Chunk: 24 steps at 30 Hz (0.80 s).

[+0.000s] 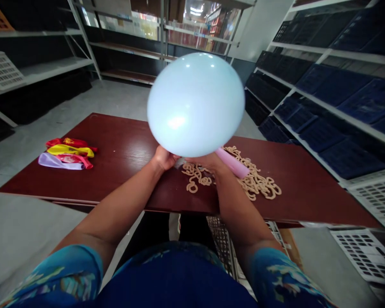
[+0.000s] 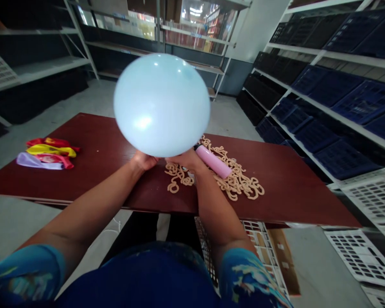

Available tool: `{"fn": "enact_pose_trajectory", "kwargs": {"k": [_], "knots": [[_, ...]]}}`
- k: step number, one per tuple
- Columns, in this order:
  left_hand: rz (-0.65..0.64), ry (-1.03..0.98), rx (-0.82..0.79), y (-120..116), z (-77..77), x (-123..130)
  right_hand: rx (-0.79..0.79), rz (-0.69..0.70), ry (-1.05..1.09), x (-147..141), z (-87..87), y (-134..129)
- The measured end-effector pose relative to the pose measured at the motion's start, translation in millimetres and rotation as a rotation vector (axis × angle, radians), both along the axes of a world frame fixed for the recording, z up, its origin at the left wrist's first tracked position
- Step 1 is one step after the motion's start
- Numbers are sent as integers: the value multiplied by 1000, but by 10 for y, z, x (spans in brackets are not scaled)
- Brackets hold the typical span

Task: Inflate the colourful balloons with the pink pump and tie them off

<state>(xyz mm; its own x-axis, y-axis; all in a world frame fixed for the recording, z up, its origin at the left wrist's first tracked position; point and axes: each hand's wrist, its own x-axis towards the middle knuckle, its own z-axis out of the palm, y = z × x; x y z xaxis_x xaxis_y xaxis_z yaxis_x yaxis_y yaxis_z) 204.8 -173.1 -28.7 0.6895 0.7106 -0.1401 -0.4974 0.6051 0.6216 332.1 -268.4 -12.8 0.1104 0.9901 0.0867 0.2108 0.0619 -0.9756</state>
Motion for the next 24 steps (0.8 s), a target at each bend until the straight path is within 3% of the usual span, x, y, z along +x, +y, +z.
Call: {"fn": "enact_pose_trajectory", "kwargs": {"k": [3,5,9,13,17,21,24], "knots": [[49,-67,-104,116,25,-76,-224,348,-353,83,117,-128],[33,-124,-168,162,28,-116,-314,479,-565,65,168,-178],[22,-204,-238,191,14,-138,-343,431,-905,-54,183,-203],[24,-225,-253,190,12,-122,-333,374,-1025,-87,142,-203],[10,-220,-258,194,16,-119,-216,339,-801,-38,124,-188],[-22,-235,-231,201,0,-126,100,-55,-295,-13,146,-148],[-101,-251,-213,207,-27,-128,98,-190,3,-22,154,-121]]}}
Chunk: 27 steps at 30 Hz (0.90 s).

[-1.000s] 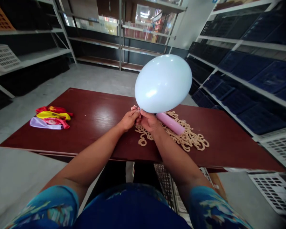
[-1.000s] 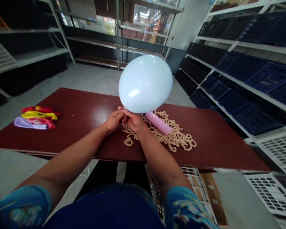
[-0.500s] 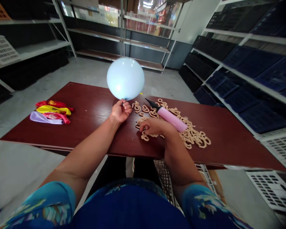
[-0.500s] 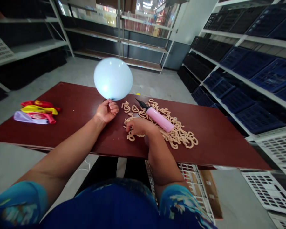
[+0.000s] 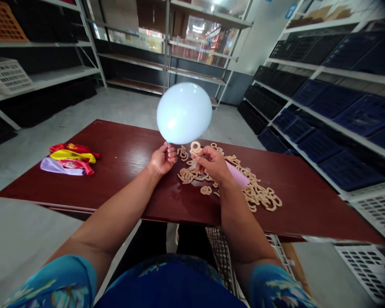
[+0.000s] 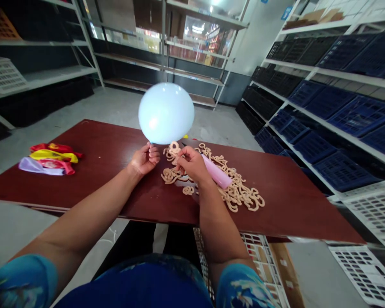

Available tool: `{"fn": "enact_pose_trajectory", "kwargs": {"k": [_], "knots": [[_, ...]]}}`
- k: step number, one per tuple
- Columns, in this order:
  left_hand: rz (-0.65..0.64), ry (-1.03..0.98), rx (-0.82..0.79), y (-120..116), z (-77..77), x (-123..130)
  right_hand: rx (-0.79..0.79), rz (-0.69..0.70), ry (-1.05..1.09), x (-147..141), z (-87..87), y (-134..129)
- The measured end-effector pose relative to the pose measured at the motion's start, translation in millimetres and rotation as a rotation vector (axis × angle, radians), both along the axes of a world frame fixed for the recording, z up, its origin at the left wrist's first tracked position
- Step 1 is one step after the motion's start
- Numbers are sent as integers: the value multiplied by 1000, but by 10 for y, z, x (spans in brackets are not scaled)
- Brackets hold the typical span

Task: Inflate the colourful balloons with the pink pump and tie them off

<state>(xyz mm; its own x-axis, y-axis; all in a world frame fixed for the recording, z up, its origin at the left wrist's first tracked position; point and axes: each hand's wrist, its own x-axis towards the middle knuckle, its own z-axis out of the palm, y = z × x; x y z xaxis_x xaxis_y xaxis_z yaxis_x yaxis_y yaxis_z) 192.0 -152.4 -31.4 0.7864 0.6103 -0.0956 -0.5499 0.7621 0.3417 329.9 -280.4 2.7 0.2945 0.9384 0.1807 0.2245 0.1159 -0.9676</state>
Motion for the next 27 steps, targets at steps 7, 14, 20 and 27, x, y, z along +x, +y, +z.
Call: {"fn": "enact_pose_trajectory", "kwargs": {"k": [7,14,20,27], "knots": [[-24,73,157,-30,-19,7,-34,11,92,-36,-44,36],[-5,288,454,-179,4,60,29,-13,52,-94,-112,83],[36,382,595,-253,-39,117,103,-98,-95,-108,-140,86],[62,337,581,-251,-51,130,261,-147,-522,-115,-146,84]]}}
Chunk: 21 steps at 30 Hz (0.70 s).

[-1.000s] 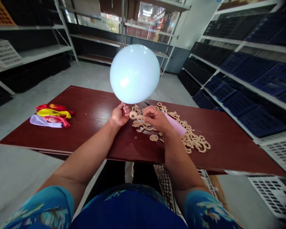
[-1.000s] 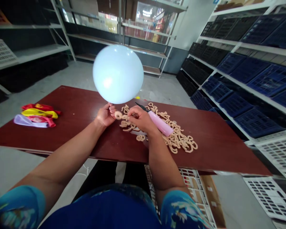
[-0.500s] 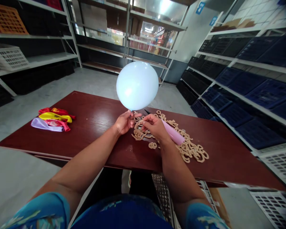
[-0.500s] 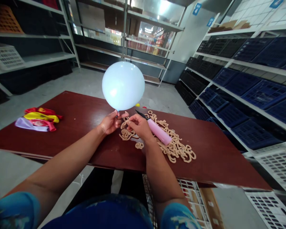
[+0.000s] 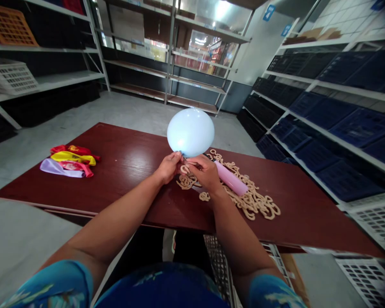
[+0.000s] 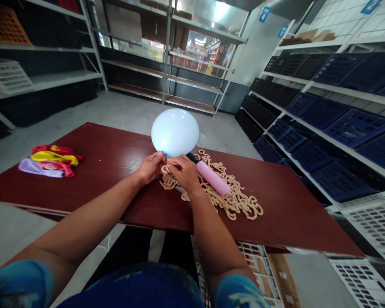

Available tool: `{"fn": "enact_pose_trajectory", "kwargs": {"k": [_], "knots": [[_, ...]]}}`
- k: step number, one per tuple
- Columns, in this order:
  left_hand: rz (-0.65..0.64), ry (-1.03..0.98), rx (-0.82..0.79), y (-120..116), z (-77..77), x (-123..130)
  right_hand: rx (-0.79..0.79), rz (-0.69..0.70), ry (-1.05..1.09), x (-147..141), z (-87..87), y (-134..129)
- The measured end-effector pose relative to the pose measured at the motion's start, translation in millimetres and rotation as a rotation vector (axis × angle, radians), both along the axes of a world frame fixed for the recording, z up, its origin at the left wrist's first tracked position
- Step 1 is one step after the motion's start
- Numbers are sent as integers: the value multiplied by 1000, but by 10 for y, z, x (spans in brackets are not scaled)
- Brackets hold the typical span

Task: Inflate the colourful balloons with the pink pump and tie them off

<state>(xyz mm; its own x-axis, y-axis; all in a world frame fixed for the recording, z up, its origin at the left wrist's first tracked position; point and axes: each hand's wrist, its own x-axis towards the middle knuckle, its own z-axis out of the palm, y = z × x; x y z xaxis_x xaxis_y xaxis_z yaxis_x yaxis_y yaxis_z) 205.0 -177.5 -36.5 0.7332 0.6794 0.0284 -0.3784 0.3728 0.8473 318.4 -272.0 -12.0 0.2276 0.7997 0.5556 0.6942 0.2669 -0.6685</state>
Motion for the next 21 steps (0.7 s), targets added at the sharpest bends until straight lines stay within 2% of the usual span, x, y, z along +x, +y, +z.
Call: {"fn": "enact_pose_trajectory", "kwargs": {"k": [3,7,9,11,15,21], "knots": [[65,-43,-7,24,13,-2,0,-48,-79,11,36,-14],[158,-82,-32,80,25,-9,19,-197,-98,60,87,-43],[187,-86,-63,104,17,-9,-20,-245,-85,89,97,-53],[202,-83,-103,123,3,-7,-109,-230,-81,117,94,-55],[188,-60,-182,151,-18,-4,-302,-140,-160,164,53,-40],[101,-42,-231,173,-47,-3,-432,-201,-264,201,-71,-10]]}}
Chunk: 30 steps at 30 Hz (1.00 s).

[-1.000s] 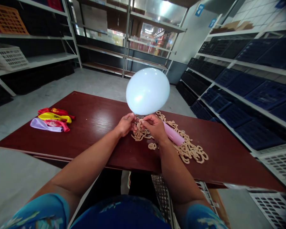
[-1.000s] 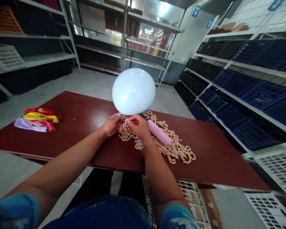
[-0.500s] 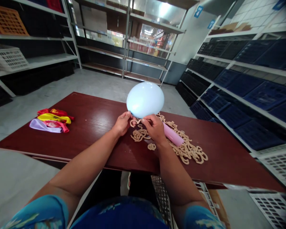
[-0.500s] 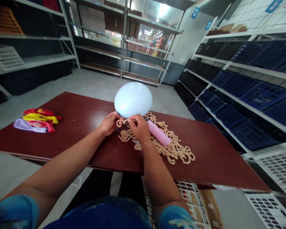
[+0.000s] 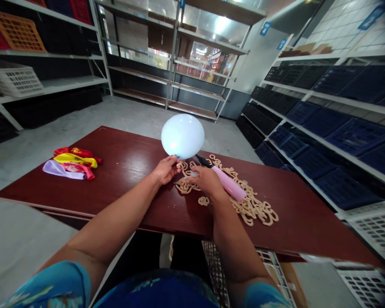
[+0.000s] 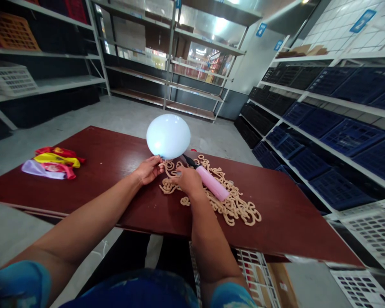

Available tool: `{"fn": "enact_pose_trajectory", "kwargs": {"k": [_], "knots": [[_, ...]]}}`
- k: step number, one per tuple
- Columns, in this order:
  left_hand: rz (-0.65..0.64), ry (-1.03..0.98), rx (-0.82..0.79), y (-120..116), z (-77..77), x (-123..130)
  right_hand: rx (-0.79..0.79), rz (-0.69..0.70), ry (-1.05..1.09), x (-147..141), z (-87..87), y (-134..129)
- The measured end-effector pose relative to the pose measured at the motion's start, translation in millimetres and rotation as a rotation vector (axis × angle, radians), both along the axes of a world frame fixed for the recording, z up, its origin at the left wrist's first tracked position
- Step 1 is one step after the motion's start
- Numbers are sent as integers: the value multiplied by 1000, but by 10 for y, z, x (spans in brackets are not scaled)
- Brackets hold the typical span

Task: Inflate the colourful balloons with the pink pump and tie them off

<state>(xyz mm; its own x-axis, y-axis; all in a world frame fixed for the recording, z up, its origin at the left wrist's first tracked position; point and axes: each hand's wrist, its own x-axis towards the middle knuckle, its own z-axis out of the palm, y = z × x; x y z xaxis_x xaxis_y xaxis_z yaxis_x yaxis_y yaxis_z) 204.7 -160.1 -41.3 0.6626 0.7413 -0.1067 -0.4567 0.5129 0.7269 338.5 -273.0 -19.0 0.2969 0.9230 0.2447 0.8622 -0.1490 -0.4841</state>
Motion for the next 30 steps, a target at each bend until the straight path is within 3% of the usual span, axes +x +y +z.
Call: {"fn": "enact_pose_trajectory", "kwargs": {"k": [4,9,12,17,21,30], "knots": [[22,35,36,23,-29,-5,-67,18,-71,17,-16,1],[297,228,156,71,-15,3,83,103,173,52,57,-6],[340,217,261,74,2,15,89,79,244,42,92,-4],[210,141,327,-13,34,23,98,56,243,-66,170,16],[66,104,221,-78,36,31,120,71,246,-173,264,56],[-72,42,55,-97,56,-11,253,-27,334,-280,286,191]]}}
